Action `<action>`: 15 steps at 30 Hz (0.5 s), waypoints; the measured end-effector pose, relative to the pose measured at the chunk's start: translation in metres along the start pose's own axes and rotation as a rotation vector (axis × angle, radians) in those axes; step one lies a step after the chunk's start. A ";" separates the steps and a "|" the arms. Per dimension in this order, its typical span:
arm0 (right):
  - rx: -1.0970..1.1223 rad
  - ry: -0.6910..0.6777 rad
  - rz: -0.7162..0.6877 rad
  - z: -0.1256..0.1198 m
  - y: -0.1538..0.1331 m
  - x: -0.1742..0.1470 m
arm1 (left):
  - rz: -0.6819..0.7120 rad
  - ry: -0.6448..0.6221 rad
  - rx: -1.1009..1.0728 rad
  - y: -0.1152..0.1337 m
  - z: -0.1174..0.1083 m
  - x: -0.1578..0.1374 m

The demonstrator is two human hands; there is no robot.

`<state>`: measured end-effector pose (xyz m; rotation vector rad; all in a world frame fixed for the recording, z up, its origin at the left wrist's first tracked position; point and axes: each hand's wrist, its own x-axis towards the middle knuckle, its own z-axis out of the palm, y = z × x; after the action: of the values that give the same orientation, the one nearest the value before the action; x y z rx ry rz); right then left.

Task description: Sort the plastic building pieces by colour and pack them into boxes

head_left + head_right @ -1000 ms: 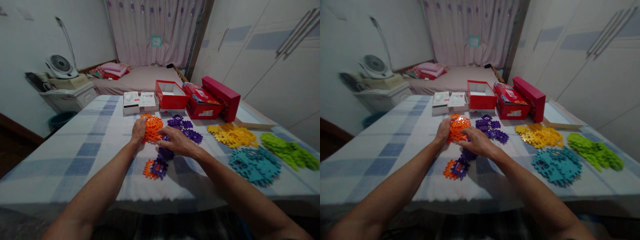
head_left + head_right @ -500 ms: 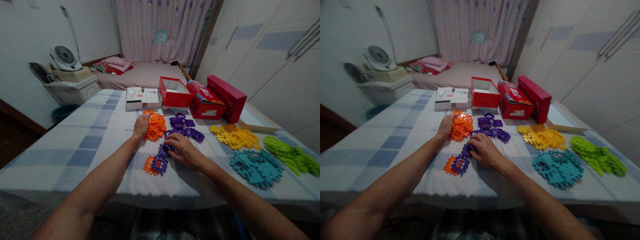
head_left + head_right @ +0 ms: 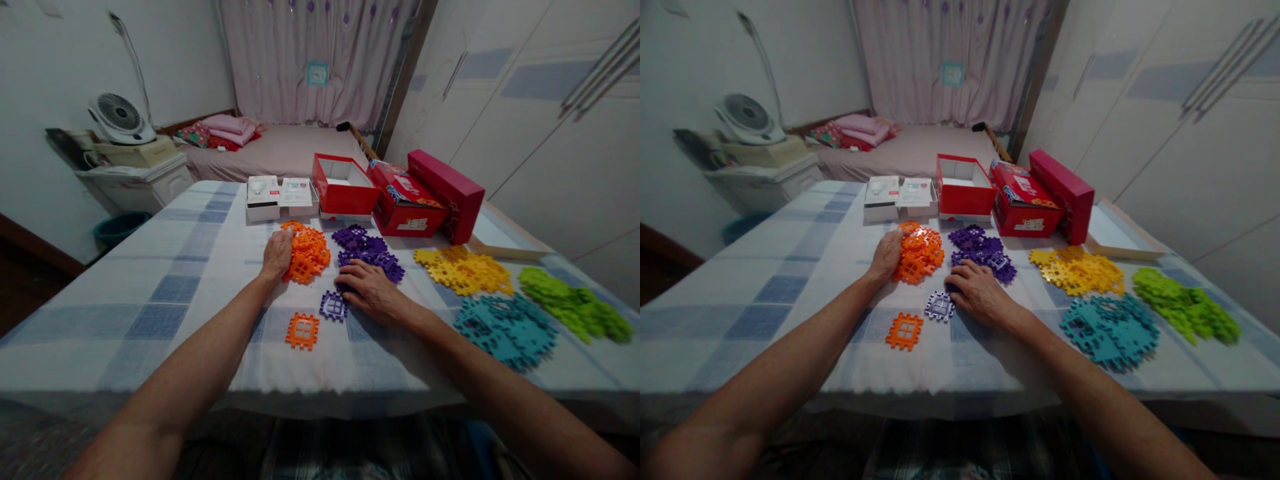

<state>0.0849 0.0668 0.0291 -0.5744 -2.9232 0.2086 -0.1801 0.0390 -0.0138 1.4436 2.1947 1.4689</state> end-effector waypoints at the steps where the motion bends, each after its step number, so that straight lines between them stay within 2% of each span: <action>1: 0.001 0.005 0.018 0.000 0.006 0.001 | 0.000 -0.002 0.000 0.000 0.000 0.000; 6: -0.016 0.037 0.123 0.000 0.028 0.007 | -0.013 -0.019 -0.008 0.002 -0.001 0.000; 9: -0.020 0.138 0.165 -0.003 0.026 0.006 | -0.011 -0.021 -0.013 0.004 -0.002 -0.001; 12: 0.054 0.177 0.065 -0.011 0.009 0.000 | -0.011 -0.031 -0.014 0.005 -0.003 -0.002; 15: 0.146 0.036 -0.074 -0.016 -0.016 -0.008 | -0.006 -0.027 -0.020 0.006 -0.003 -0.002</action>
<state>0.0892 0.0508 0.0464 -0.4421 -2.8574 0.3938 -0.1769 0.0353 -0.0083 1.4414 2.1608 1.4561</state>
